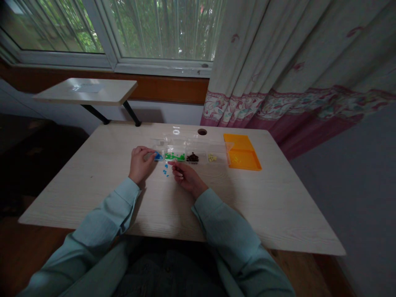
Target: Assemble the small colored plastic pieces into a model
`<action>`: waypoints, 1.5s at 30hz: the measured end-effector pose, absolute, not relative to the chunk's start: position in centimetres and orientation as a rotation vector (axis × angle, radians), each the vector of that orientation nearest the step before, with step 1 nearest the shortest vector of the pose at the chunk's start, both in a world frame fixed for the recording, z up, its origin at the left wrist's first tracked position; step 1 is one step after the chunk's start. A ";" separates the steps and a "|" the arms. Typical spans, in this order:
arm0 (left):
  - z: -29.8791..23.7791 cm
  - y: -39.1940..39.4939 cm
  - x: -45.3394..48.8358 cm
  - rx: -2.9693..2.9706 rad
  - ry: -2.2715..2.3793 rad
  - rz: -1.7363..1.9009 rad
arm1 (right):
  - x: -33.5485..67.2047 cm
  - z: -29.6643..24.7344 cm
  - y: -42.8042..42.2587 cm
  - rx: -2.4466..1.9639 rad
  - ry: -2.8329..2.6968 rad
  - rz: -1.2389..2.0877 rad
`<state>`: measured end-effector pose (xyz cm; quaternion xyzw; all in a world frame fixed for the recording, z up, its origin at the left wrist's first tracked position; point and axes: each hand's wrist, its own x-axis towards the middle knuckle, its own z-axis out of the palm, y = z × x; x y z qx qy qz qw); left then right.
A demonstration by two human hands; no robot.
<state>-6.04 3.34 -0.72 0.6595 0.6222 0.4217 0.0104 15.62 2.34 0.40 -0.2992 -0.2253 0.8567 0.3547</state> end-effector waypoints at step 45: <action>-1.2 3.6 -6.3 2.112 1.927 1.261 | 16.4 -1.2 3.4 -0.964 -2.064 0.913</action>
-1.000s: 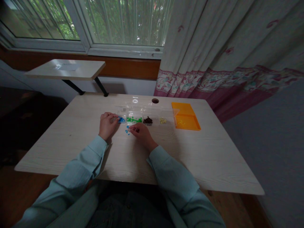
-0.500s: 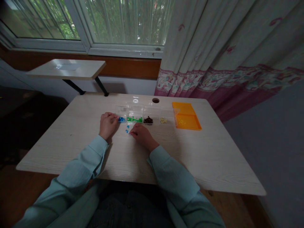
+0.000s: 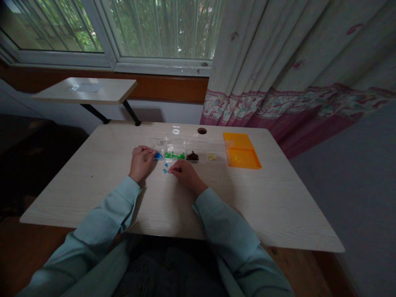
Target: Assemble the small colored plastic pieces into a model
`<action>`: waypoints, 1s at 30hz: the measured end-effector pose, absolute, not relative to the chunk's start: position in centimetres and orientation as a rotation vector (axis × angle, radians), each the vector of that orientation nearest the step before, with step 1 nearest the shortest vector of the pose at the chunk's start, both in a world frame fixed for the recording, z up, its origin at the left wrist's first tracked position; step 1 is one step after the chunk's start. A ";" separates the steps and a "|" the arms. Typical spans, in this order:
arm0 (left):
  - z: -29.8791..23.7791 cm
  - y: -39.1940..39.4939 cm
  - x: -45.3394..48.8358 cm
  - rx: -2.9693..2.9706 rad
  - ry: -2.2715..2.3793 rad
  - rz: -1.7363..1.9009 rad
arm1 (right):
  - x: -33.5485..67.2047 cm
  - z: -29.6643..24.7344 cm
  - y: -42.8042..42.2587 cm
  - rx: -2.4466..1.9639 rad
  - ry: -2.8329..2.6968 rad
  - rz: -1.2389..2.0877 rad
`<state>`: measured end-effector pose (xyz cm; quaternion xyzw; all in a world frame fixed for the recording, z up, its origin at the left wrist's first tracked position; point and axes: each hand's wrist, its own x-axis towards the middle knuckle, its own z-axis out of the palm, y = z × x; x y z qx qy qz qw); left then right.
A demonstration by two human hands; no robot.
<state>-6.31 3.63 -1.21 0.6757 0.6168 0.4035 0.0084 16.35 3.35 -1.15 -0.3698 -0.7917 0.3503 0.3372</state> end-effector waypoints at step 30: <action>0.9 1.6 -4.0 2.364 1.321 1.209 | 15.9 -0.9 3.0 -0.789 -0.724 2.094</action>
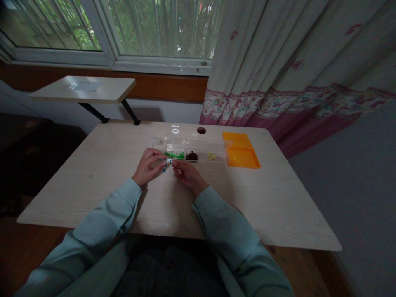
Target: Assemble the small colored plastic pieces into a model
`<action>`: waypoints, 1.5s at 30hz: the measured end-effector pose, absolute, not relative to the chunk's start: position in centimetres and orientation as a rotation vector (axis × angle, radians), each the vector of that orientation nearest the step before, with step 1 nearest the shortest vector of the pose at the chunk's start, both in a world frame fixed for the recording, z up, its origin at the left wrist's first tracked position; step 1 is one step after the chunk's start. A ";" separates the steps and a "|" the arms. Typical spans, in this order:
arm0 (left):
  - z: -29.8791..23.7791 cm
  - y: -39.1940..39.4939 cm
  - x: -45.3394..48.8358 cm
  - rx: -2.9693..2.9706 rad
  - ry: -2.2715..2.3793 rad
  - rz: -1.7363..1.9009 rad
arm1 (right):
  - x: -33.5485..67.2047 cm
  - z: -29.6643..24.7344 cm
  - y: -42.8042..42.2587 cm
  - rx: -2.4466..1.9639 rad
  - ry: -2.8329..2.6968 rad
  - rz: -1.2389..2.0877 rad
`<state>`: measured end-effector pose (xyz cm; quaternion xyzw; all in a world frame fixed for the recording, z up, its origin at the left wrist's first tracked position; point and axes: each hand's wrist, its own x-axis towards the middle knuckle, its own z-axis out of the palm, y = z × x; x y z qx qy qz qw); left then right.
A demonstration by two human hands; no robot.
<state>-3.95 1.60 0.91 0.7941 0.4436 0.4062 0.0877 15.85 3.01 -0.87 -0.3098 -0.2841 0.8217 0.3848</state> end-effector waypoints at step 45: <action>1.1 1.9 -4.0 2.359 1.284 1.327 | 15.6 0.1 2.3 -0.840 -0.748 2.097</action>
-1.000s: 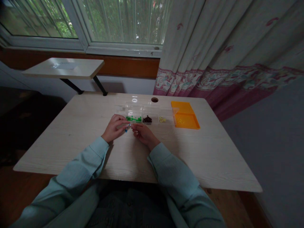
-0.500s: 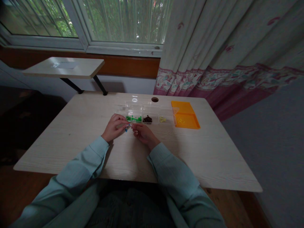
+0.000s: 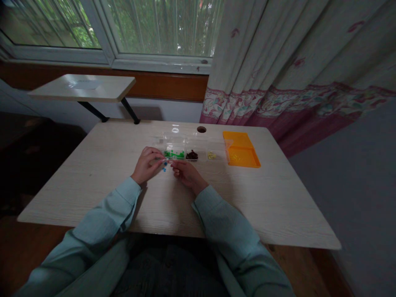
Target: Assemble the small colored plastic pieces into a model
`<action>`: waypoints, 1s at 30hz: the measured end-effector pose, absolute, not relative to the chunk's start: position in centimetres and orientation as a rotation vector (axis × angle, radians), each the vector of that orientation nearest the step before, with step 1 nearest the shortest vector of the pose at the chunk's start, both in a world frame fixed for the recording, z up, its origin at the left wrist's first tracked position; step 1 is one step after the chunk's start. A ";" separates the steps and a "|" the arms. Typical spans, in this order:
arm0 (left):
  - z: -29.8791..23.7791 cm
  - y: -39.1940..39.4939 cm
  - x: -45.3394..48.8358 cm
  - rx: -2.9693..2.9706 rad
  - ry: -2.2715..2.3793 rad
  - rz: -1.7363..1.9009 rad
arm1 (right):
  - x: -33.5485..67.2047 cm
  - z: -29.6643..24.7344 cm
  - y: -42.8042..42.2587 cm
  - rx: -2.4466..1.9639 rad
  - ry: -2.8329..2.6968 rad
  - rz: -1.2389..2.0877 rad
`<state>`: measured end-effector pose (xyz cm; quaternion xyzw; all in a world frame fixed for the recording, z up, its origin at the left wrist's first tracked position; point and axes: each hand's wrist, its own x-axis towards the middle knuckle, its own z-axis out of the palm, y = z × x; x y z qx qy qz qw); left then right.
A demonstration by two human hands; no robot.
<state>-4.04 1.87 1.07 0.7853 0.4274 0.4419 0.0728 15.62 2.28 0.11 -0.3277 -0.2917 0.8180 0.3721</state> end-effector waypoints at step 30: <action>-1.0 3.9 -6.6 2.077 1.911 1.304 | 15.2 -1.1 2.2 -1.110 -1.545 1.306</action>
